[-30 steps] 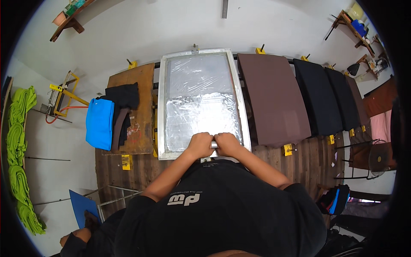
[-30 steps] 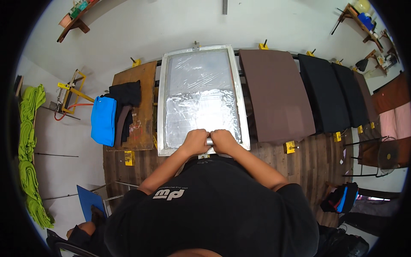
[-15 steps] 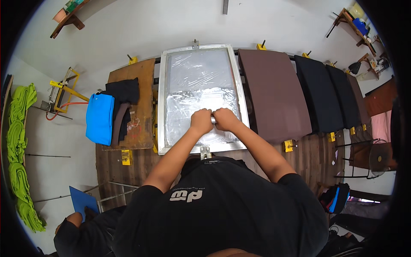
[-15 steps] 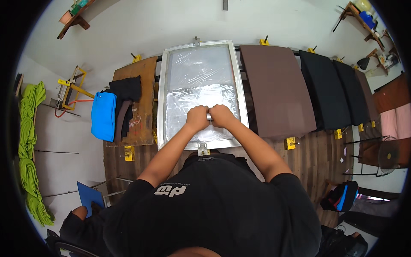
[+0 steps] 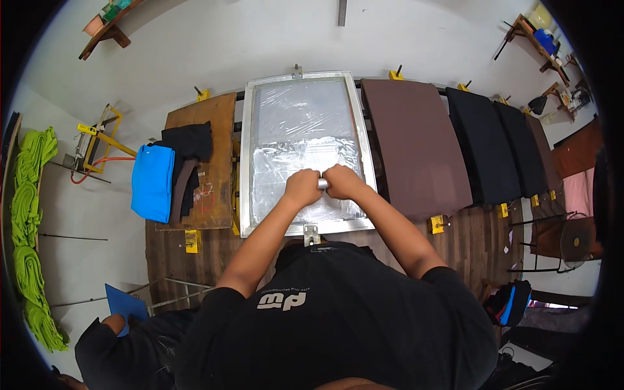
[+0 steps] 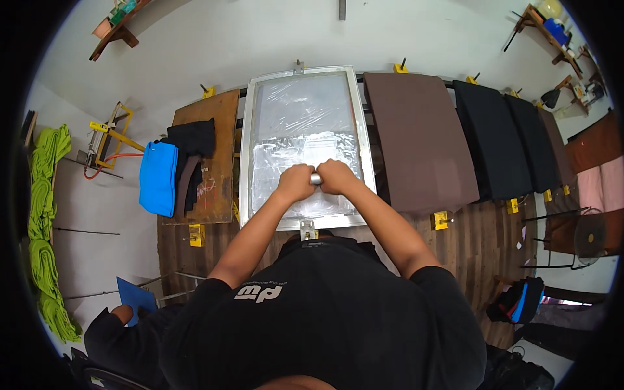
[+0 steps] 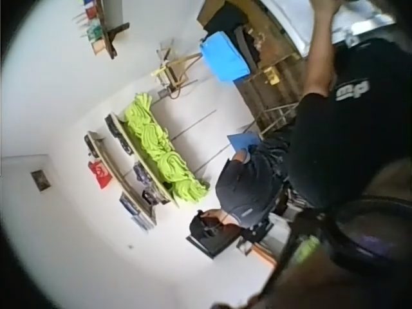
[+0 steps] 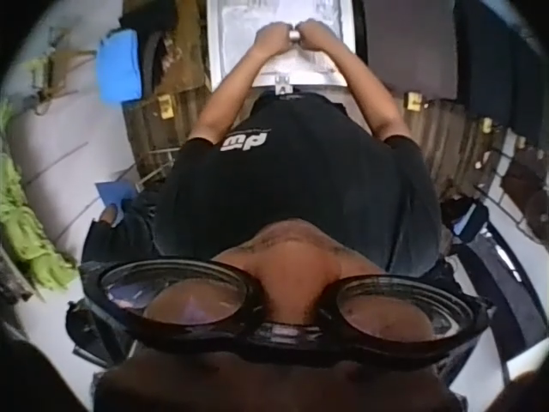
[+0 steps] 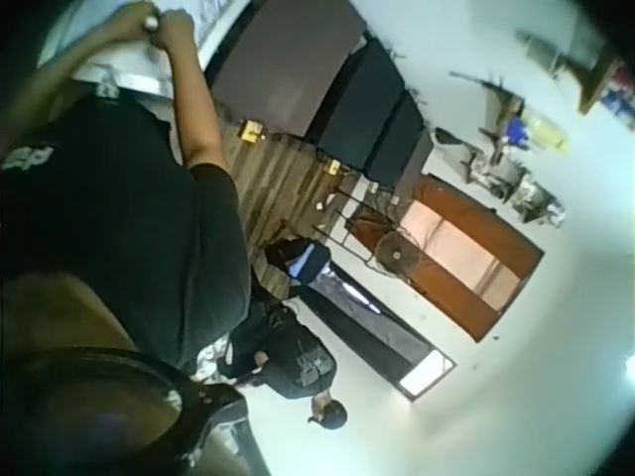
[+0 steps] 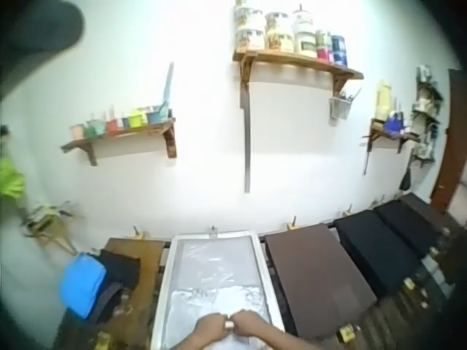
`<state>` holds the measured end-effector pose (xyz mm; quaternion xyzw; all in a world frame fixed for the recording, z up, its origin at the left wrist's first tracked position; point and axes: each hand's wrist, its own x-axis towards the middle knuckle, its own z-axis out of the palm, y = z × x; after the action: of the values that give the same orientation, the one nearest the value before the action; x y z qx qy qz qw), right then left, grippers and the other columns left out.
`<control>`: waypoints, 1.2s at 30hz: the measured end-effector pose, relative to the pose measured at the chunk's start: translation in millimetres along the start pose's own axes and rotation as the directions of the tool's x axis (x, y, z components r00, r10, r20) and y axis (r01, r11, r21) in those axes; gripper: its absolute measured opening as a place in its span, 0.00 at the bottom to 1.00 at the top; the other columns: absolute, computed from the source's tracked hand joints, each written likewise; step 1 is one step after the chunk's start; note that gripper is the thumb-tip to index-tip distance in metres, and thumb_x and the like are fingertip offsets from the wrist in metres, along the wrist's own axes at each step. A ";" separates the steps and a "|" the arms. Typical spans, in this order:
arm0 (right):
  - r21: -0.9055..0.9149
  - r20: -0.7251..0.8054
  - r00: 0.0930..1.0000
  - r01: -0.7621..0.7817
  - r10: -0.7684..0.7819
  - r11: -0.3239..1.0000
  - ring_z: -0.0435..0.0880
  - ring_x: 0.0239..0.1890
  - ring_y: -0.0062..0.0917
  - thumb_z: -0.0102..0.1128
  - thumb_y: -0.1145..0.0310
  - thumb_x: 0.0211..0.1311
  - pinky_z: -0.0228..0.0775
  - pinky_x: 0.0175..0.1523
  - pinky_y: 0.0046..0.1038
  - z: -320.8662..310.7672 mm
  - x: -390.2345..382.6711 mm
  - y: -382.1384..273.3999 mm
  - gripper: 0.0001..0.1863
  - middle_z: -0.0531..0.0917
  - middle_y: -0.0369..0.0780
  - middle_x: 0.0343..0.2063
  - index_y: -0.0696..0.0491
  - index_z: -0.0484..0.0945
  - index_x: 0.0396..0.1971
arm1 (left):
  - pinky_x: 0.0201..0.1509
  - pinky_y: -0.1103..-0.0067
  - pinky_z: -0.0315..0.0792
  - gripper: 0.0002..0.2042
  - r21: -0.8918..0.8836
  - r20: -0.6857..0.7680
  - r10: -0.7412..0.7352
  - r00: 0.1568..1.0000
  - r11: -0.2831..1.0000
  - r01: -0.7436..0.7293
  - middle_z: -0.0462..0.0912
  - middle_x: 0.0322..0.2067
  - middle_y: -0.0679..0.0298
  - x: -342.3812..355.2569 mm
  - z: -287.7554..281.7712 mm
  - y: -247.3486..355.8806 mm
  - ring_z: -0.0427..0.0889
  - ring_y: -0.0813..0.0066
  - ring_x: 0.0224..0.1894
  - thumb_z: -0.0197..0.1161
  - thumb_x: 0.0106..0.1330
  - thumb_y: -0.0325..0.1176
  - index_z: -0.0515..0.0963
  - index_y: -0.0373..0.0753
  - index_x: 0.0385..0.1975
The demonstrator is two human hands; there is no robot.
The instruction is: Using a squeegee to apply ink through a screen onto t-shirts.
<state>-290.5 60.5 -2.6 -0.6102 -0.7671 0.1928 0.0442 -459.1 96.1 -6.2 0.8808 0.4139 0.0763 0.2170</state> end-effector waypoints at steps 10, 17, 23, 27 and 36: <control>0.075 -0.116 0.992 0.052 -0.043 0.996 0.86 0.33 0.44 0.65 0.72 0.42 0.80 0.42 0.42 55.4 -75.5 -34.2 0.09 0.85 0.49 0.28 0.56 0.83 0.28 | 0.43 0.61 0.79 0.11 -0.024 0.017 0.081 0.997 0.996 -0.081 0.81 0.33 0.53 -75.8 34.3 16.1 0.84 0.50 0.36 0.65 0.48 0.29 0.82 0.37 0.33; 0.070 -0.142 0.990 0.023 -0.013 0.997 0.86 0.33 0.47 0.64 0.72 0.41 0.80 0.42 0.45 10.2 -0.4 9.7 0.08 0.86 0.51 0.27 0.54 0.86 0.26 | 0.44 0.59 0.80 0.07 0.017 0.046 0.038 0.998 0.999 -0.039 0.85 0.33 0.49 10.1 -5.3 -1.9 0.86 0.48 0.38 0.64 0.51 0.30 0.85 0.37 0.27; -0.006 -0.165 0.984 0.062 -0.062 0.998 0.86 0.29 0.48 0.64 0.72 0.39 0.80 0.39 0.44 28.7 16.0 17.2 0.09 0.85 0.51 0.24 0.54 0.86 0.25 | 0.44 0.62 0.80 0.09 0.086 -0.011 0.067 0.998 0.994 -0.065 0.85 0.34 0.51 22.1 20.5 -21.8 0.86 0.51 0.38 0.65 0.50 0.30 0.85 0.38 0.30; 0.041 -0.051 0.998 0.048 -0.046 0.998 0.86 0.30 0.48 0.64 0.71 0.41 0.80 0.39 0.44 37.9 -34.2 -5.8 0.08 0.85 0.52 0.23 0.56 0.85 0.24 | 0.42 0.62 0.81 0.09 0.069 0.109 0.048 0.993 0.996 -0.055 0.85 0.32 0.51 -27.8 18.8 5.2 0.87 0.50 0.36 0.65 0.48 0.31 0.85 0.38 0.28; 0.161 0.160 0.985 0.032 -0.058 0.986 0.87 0.35 0.48 0.66 0.69 0.42 0.80 0.43 0.42 16.5 -26.0 -5.2 0.10 0.86 0.53 0.28 0.55 0.87 0.27 | 0.45 0.61 0.79 0.12 0.028 0.331 0.010 0.944 0.999 -0.020 0.87 0.31 0.51 -19.4 -4.3 1.5 0.87 0.50 0.38 0.68 0.49 0.39 0.87 0.41 0.31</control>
<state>-293.8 30.7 -11.6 -0.5692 -0.7643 0.3013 0.0332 -471.9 81.8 -0.9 0.8875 0.3661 -0.0774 0.2689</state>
